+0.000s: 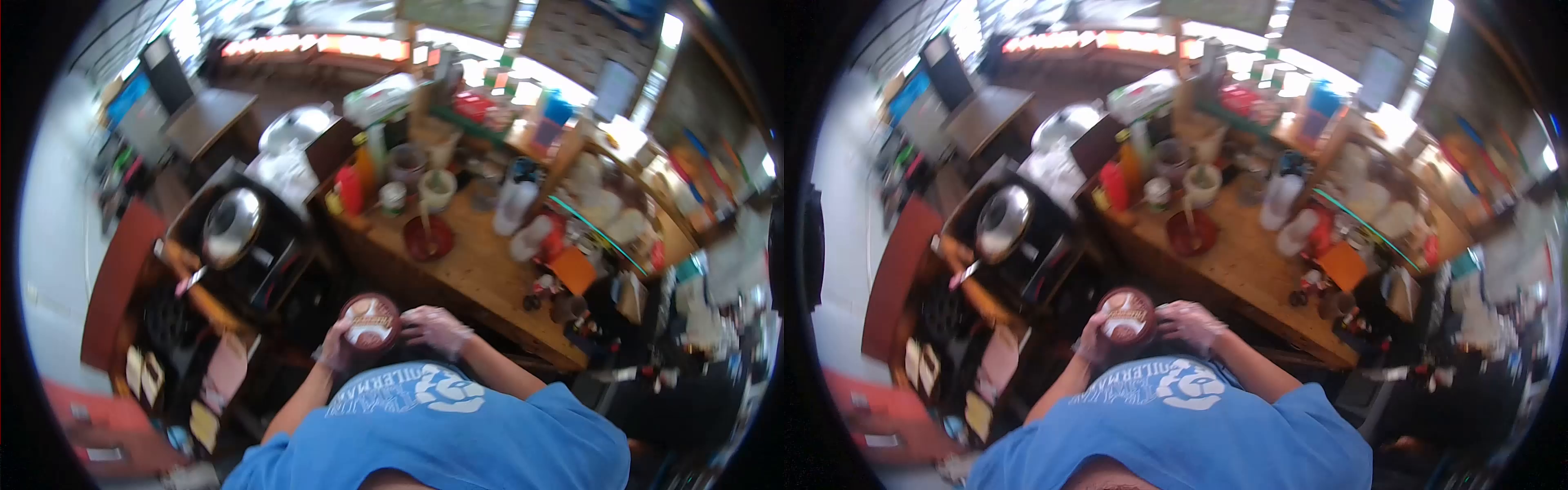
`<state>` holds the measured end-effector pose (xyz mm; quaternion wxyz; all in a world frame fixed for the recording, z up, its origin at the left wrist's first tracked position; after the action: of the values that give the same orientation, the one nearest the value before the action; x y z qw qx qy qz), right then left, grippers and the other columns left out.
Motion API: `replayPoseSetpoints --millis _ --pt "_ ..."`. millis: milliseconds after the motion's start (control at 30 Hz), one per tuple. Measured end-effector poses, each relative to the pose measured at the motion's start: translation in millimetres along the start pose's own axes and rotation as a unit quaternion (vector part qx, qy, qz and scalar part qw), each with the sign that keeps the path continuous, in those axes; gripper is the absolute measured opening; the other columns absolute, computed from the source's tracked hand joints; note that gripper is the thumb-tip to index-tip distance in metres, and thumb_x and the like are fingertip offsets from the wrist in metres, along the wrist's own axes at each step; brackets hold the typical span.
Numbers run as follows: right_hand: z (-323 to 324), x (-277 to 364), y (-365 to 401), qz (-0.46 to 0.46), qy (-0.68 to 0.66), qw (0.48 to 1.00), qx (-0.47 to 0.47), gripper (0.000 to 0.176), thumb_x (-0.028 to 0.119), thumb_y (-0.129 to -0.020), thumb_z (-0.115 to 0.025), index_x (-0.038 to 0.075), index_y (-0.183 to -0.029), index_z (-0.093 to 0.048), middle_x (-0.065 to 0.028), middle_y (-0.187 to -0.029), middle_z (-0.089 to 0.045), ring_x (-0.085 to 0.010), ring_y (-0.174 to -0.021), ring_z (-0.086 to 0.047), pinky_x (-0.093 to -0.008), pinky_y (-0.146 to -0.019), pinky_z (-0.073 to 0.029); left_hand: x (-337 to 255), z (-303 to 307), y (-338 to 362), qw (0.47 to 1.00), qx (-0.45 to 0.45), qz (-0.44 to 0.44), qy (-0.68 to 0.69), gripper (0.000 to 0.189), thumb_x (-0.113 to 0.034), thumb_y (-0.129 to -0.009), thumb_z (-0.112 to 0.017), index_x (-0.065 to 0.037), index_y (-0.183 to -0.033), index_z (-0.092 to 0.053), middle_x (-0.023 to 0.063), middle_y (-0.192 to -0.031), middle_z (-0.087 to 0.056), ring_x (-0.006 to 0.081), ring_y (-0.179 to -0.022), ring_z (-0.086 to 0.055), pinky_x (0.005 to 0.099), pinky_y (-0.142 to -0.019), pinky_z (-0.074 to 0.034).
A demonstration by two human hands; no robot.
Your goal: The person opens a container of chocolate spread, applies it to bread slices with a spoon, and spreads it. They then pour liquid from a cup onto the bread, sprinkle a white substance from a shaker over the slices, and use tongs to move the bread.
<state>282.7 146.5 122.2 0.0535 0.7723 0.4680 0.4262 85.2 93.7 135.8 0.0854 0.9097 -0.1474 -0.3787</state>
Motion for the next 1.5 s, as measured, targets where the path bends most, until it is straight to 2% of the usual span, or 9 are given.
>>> replayPoseSetpoints --millis 167,333,433,700,967,1333,1367,1400,1500 --pt "168 -74 32 -0.146 0.122 0.959 -0.209 0.024 0.029 -0.090 -0.073 0.006 -0.091 -0.063 -0.0064 -0.081 -0.062 -0.0173 -0.062 -0.058 -0.0298 -0.058 -0.049 8 24 22 0.991 -0.079 -0.051 0.099 0.067 -0.035 -0.088 -0.055 0.003 -0.141 -0.046 0.0210 -0.134 -0.060 0.0312 -0.121 -0.061 0.0440 -0.107 -0.047" --pt "328 -176 50 -0.285 0.215 0.901 -0.245 0.028 0.028 -0.088 -0.074 0.004 -0.099 -0.065 -0.0058 -0.083 -0.060 -0.0177 -0.060 -0.056 -0.0320 -0.049 -0.043 15 55 56 0.963 -0.187 -0.122 0.148 0.068 -0.032 -0.084 -0.058 0.002 -0.141 -0.045 0.0210 -0.136 -0.058 0.0330 -0.122 -0.060 0.0466 -0.108 -0.048" --pt "389 -234 52 -0.240 0.055 0.927 -0.283 0.022 0.024 -0.090 -0.068 0.004 -0.099 -0.067 -0.0058 -0.083 -0.060 -0.0192 -0.059 -0.054 -0.0338 -0.050 -0.042 24 83 97 0.947 -0.252 -0.137 0.143 0.073 -0.033 -0.081 -0.061 0.000 -0.144 -0.043 0.0199 -0.137 -0.057 0.0329 -0.123 -0.059 0.0489 -0.108 -0.048" --pt "373 -210 47 -0.247 0.199 0.908 -0.273 0.021 0.024 -0.091 -0.066 0.005 -0.100 -0.068 -0.0058 -0.083 -0.059 -0.0199 -0.060 -0.054 -0.0350 -0.051 -0.043 53 86 177 0.877 -0.391 -0.208 0.186 0.069 -0.035 -0.084 -0.056 -0.002 -0.144 -0.043 0.0196 -0.139 -0.056 0.0347 -0.124 -0.058 0.0519 -0.106 -0.048" --pt "386 -199 -2 -0.287 0.419 0.854 -0.109 0.020 0.023 -0.092 -0.063 0.005 -0.100 -0.069 -0.0059 -0.082 -0.059 -0.0205 -0.061 -0.054 -0.0363 -0.052 -0.043 80 99 235 0.832 -0.445 -0.252 0.213 0.065 -0.035 -0.088 -0.051 -0.004 -0.145 -0.043 0.0195 -0.141 -0.053 0.0360 -0.126 -0.056 0.0578 -0.106 -0.046" --pt "240 -131 -88 0.050 0.785 0.547 0.285 0.020 0.022 -0.092 -0.060 0.006 -0.101 -0.069 -0.0060 -0.082 -0.059 -0.0213 -0.062 -0.054 -0.0378 -0.054 -0.044 78 179 299 0.778 -0.477 -0.301 0.276 0.067 -0.041 -0.087 -0.050 -0.013 -0.147 -0.044 0.0168 -0.147 -0.050 0.0371 -0.132 -0.052 0.0666 -0.106 -0.040" --pt "269 -153 -134 -0.231 0.612 0.750 0.102 0.021 0.021 -0.092 -0.060 0.007 -0.102 -0.070 -0.0071 -0.085 -0.061 -0.0223 -0.065 -0.055 -0.0403 -0.057 -0.046 66 190 302 0.773 -0.481 -0.309 0.276 0.066 -0.041 -0.087 -0.050 -0.013 -0.147 -0.045 0.0167 -0.146 -0.051 0.0370 -0.132 -0.052 0.0653 -0.106 -0.041" --pt "277 -177 -146 -0.465 0.326 0.816 -0.106 0.021 0.019 -0.091 -0.059 0.008 -0.104 -0.071 -0.0082 -0.089 -0.064 -0.0233 -0.068 -0.056 -0.0429 -0.061 -0.047 56 208 307 0.768 -0.479 -0.332 0.266 0.065 -0.041 -0.088 -0.050 -0.012 -0.146 -0.046 0.0165 -0.145 -0.052 0.0363 -0.130 -0.054 0.0622 -0.106 -0.043" --pt "174 -159 -219 -0.375 0.474 0.794 -0.069 0.029 0.027 -0.091 -0.065 0.007 -0.112 -0.069 -0.0100 -0.103 -0.068 -0.0243 -0.081 -0.058 -0.0418 -0.071 -0.048 22 256 320 0.758 -0.495 -0.345 0.249 0.060 -0.036 -0.090 -0.048 -0.011 -0.144 -0.047 0.0168 -0.141 -0.056 0.0346 -0.126 -0.058 0.0597 -0.104 -0.046"
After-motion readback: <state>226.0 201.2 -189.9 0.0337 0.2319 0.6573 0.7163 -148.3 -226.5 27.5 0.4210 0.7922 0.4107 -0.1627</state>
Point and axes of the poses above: each hand's wrist, its own y-axis away from the middle knuckle, its own z-axis out of the back of the hand, x = y × z, the point moved 7 cm from there along -y, towards the middle knuckle
